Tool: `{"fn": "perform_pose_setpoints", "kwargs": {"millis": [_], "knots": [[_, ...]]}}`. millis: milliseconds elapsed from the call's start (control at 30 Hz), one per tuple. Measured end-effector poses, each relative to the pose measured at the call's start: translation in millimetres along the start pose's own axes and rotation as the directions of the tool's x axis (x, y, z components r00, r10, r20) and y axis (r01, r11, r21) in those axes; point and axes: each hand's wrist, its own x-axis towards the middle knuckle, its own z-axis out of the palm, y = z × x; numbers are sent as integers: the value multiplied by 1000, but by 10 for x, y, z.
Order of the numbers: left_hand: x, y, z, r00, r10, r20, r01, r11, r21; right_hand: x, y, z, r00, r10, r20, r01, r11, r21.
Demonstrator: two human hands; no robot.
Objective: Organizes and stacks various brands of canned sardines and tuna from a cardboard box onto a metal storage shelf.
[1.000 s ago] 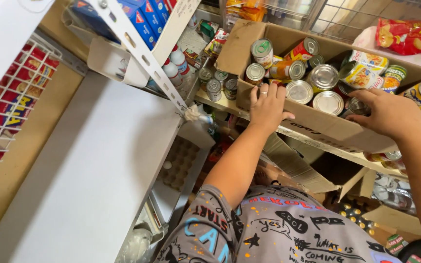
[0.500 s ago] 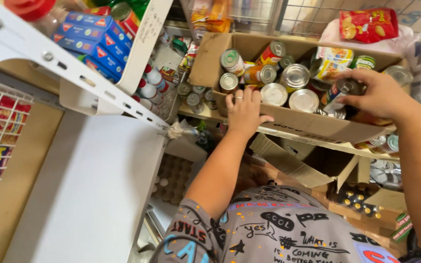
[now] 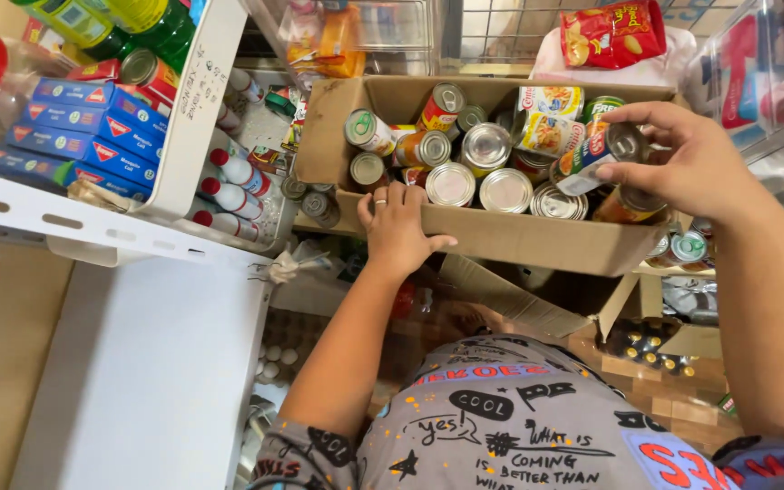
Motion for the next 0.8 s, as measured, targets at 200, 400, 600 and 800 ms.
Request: {"fn": "perform_pose_setpoints", "kwargs": {"millis": [200, 400, 600, 800], "knots": [[84, 265, 78, 990, 144, 0, -126, 867, -483, -72, -127, 233, 998, 5, 67, -29, 932, 362], [109, 908, 36, 942, 322, -96, -267, 544, -795, -143, 8, 535, 990, -118, 77, 55, 828, 559], [41, 1124, 106, 954, 276, 118, -23, 459, -888, -333, 229, 552, 997, -63, 50, 18, 781, 624], [-22, 1185, 510, 979, 154, 130, 68, 353, -933, -581, 401, 739, 1000, 9, -10, 0, 708, 706]]}}
